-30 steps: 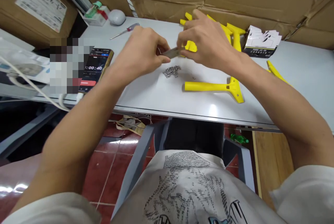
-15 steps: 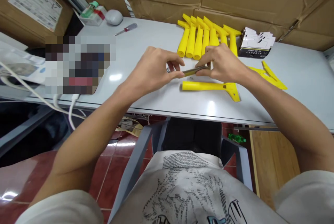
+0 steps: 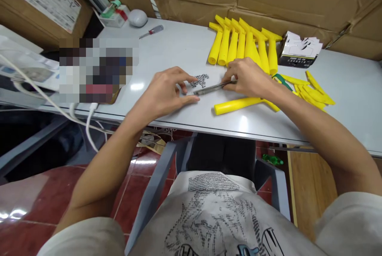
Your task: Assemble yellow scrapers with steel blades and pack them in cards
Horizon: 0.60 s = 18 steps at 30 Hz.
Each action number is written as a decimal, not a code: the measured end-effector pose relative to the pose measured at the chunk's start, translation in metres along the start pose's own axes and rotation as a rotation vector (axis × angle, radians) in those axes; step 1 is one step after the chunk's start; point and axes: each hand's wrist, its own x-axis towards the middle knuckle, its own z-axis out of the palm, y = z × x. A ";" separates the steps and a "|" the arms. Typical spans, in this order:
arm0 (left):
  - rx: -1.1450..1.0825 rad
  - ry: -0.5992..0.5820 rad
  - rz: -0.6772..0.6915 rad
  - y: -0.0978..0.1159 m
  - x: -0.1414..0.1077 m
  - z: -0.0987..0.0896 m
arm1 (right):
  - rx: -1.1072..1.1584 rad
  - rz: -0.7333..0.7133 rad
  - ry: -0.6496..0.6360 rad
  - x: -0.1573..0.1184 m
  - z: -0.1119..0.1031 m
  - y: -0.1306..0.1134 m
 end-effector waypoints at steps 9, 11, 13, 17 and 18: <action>0.149 0.088 -0.016 0.000 -0.005 0.011 | -0.119 0.026 -0.038 0.011 -0.002 -0.026; 0.212 0.099 -0.046 0.000 -0.006 0.012 | -0.131 0.026 -0.034 0.010 -0.003 -0.027; 0.284 0.115 -0.067 0.000 -0.006 0.013 | -0.158 0.027 -0.024 0.010 -0.002 -0.028; 0.328 0.119 -0.061 0.000 -0.004 0.014 | -0.252 0.005 -0.027 0.017 0.001 -0.031; 0.312 0.117 -0.060 -0.001 -0.004 0.013 | -0.274 -0.002 -0.027 0.020 0.002 -0.032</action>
